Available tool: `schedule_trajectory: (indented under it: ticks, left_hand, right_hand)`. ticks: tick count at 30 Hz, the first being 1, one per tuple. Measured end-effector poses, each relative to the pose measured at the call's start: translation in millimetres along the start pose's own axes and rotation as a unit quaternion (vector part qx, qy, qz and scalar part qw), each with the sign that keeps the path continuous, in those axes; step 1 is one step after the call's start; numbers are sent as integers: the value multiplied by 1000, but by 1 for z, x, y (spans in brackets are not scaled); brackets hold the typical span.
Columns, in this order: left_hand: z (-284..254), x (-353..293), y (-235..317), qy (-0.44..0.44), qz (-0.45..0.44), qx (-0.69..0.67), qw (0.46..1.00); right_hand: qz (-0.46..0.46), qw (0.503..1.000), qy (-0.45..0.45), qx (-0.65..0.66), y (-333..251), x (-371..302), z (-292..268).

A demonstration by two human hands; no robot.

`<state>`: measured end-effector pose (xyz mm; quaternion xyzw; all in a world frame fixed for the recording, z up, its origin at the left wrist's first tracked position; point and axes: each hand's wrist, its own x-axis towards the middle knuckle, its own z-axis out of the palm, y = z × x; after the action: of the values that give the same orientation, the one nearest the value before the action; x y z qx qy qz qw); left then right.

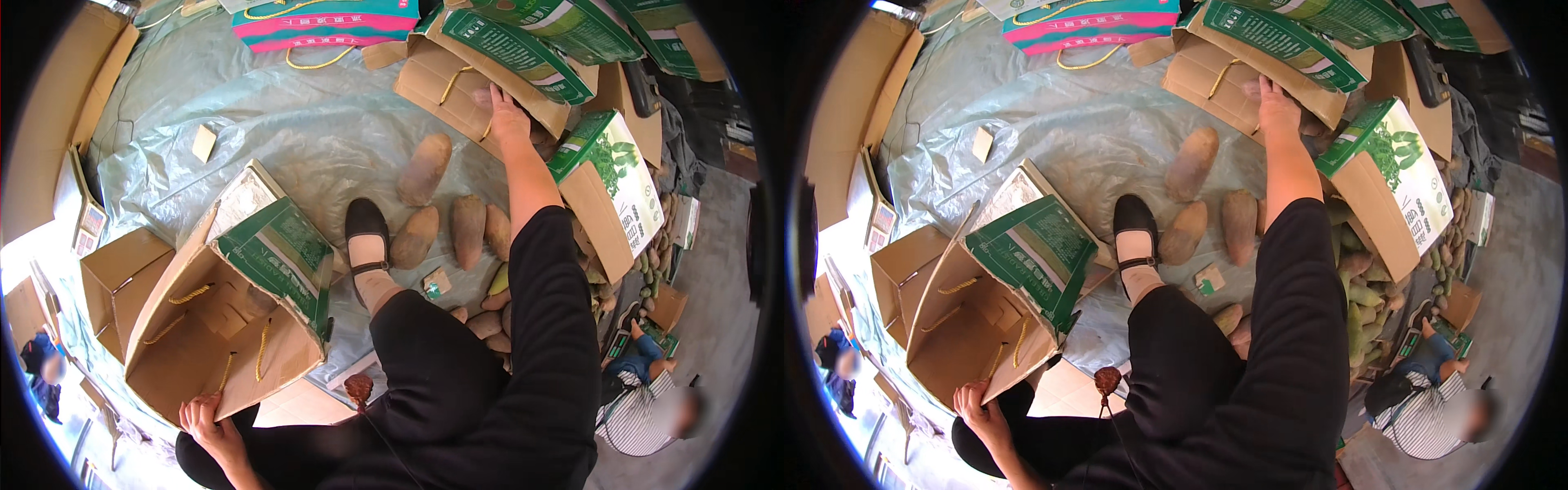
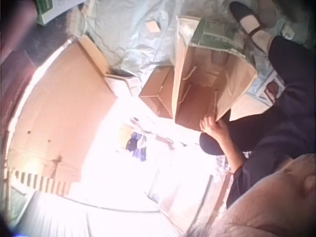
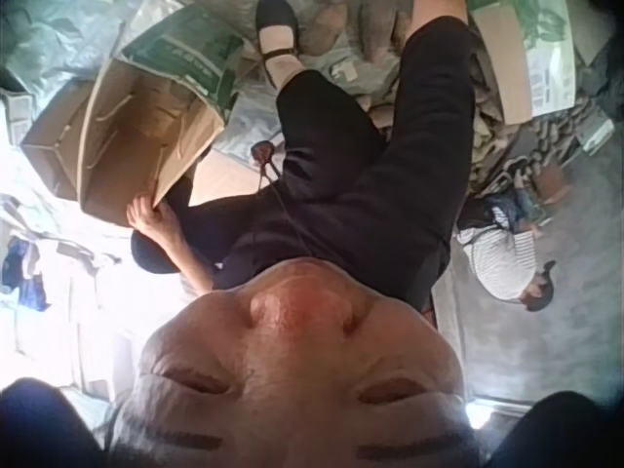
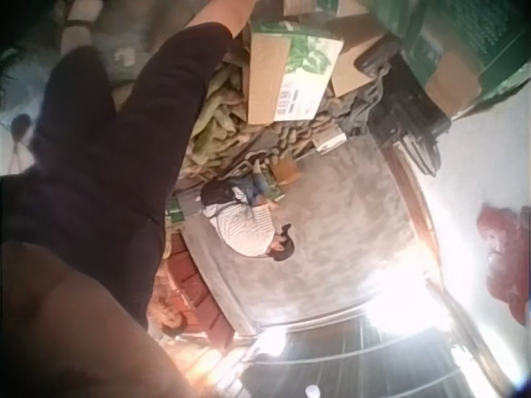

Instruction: Sort produce items by weight using a digital scale and place them into paper bags and cardboard boxes.

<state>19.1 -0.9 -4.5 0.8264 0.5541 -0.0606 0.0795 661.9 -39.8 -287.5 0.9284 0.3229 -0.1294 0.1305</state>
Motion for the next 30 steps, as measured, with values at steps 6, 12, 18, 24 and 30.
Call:
schedule_trajectory:
  ticks: [6, 12, 18, 24, 30]
  left_hand:
    - [-1, -2, -2, -6, -18, -13, 1000]
    - [3, -2, 0, 1, -12, -9, 1000]
    - [0, -1, 1, -4, -3, -2, 1000]
    - [2, -4, -4, 5, 7, -7, 1000]
    - [2, -5, -6, -6, 9, 1, 1000]
  right_hand:
    - [-71, 988, 40, -135, -11, 4, 2]
    - [-111, 991, 46, -63, -9, -10, 18]
    - [-229, 968, 81, -62, -27, -49, 8]
    - [-299, 950, 85, -6, -42, -80, 11]
    - [-228, 953, 130, 152, -7, -131, 24]
